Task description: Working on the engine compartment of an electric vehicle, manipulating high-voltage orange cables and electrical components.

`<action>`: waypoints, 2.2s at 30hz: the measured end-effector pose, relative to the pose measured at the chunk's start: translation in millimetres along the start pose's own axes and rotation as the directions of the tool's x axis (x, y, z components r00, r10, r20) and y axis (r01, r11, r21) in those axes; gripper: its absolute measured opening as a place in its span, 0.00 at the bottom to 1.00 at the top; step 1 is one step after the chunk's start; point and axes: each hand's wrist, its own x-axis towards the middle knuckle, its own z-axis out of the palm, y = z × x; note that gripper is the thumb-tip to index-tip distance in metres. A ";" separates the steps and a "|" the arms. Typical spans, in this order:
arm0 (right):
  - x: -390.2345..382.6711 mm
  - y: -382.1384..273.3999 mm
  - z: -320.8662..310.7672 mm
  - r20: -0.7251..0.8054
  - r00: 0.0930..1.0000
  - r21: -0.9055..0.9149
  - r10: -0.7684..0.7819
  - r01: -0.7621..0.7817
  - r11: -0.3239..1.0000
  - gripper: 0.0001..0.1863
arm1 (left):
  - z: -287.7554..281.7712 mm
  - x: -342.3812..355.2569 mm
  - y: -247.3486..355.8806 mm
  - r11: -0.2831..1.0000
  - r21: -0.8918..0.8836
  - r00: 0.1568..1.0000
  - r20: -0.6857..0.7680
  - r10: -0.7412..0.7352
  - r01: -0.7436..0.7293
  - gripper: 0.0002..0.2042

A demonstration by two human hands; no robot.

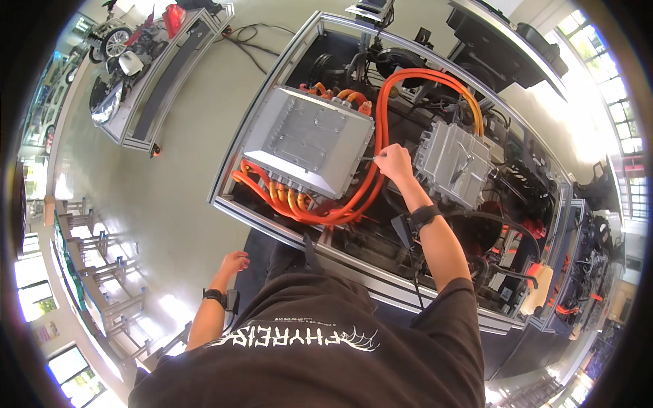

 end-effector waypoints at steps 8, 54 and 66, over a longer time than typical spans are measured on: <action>0.3 -3.7 -2.8 0.013 0.999 0.043 0.034 -0.035 0.998 0.11 | 2.2 -0.4 2.1 0.994 0.092 0.998 0.045 0.048 -0.052 0.16; 39.3 -78.2 8.5 0.333 0.939 -0.743 -0.088 0.319 0.588 0.13 | 94.0 36.9 245.2 0.586 0.242 0.630 0.186 0.754 -0.773 0.10; 28.1 -63.4 -3.7 0.487 0.800 -0.740 -0.351 0.592 0.321 0.08 | 178.1 21.1 329.2 0.411 0.236 0.473 0.472 0.744 -0.881 0.08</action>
